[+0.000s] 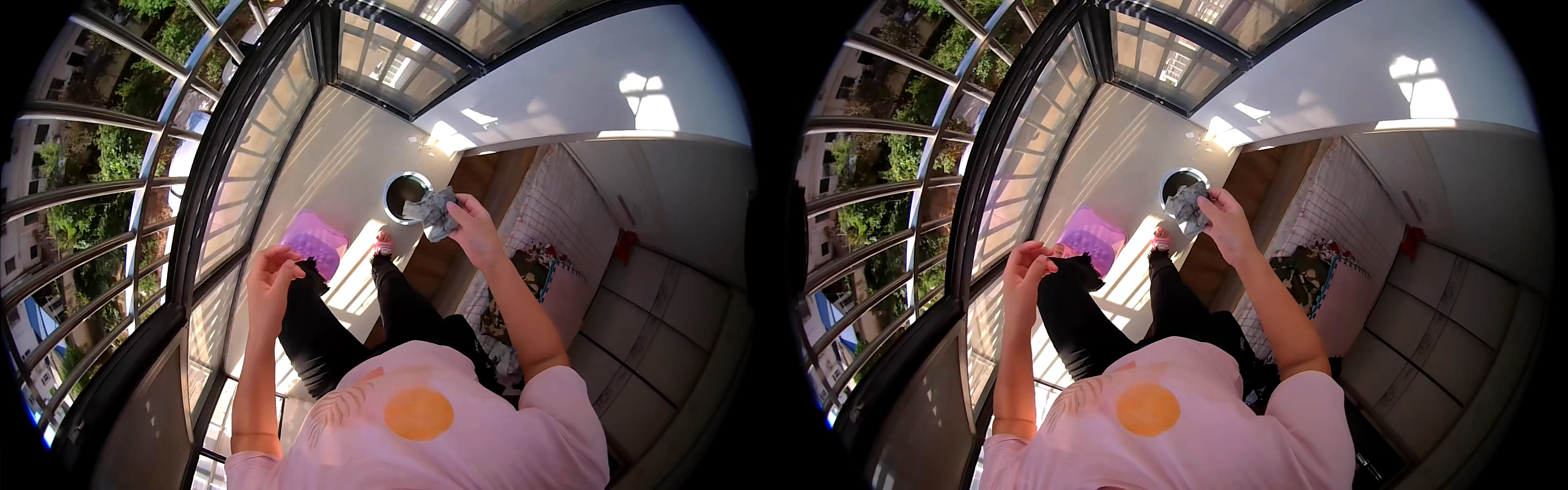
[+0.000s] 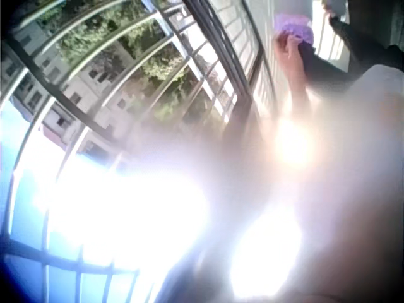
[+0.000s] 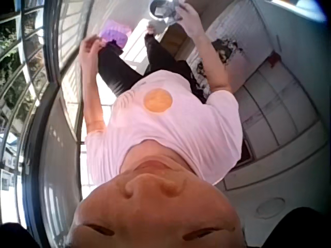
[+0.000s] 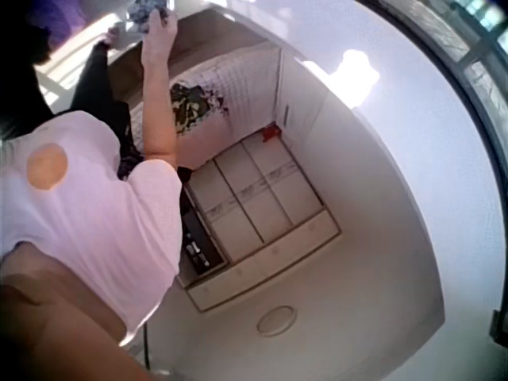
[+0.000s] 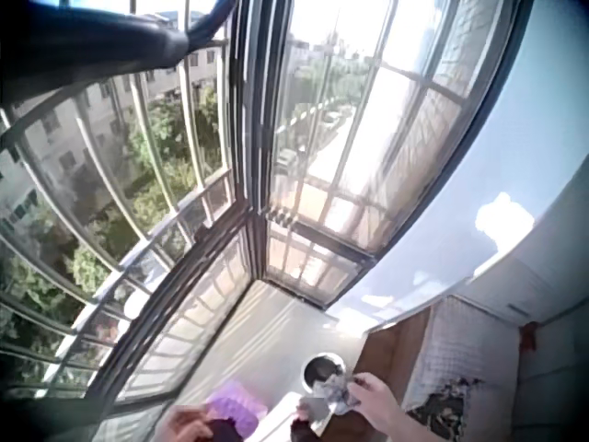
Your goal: The person cleans the window frame and screen on a balcony using a cloth. They wipe the frame and screen, then dip the cloth into a bucket of water to rinse it before continuing to wipe the frame.
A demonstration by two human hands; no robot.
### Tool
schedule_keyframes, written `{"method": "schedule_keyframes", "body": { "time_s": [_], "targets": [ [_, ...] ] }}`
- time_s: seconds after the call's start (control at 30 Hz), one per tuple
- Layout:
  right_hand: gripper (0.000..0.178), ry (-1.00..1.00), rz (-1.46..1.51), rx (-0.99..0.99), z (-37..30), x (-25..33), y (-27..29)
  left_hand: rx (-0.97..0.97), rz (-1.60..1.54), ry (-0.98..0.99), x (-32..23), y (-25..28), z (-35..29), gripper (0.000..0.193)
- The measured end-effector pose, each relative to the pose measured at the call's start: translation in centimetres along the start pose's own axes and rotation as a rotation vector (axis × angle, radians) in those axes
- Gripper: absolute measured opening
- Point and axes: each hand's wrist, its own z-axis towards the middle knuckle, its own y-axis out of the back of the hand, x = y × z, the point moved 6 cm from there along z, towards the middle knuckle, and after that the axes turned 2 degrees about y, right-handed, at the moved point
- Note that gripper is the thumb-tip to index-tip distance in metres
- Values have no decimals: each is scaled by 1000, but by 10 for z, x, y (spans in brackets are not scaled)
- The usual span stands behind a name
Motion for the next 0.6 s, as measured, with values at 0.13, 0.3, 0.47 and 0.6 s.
{"method": "schedule_keyframes", "body": {
  "time_s": [0.13, 0.3, 0.47, 0.6],
  "targets": [
    [17, -81, 162, 43, -14, 2, 22, 322, 68, 296, 72, -125, 19, 25],
    [20, -128, 316, 44, -36, 9, 50, 131, -94, 530, 121, -182, 30, 28],
    [23, 106, -170, 183, -49, 6, 63, 239, -398, 813, 149, -216, 38, 36],
    [16, 469, -727, 310, -67, 15, 33, 390, -758, 1002, 174, -244, 52, 49]
  ]
}}
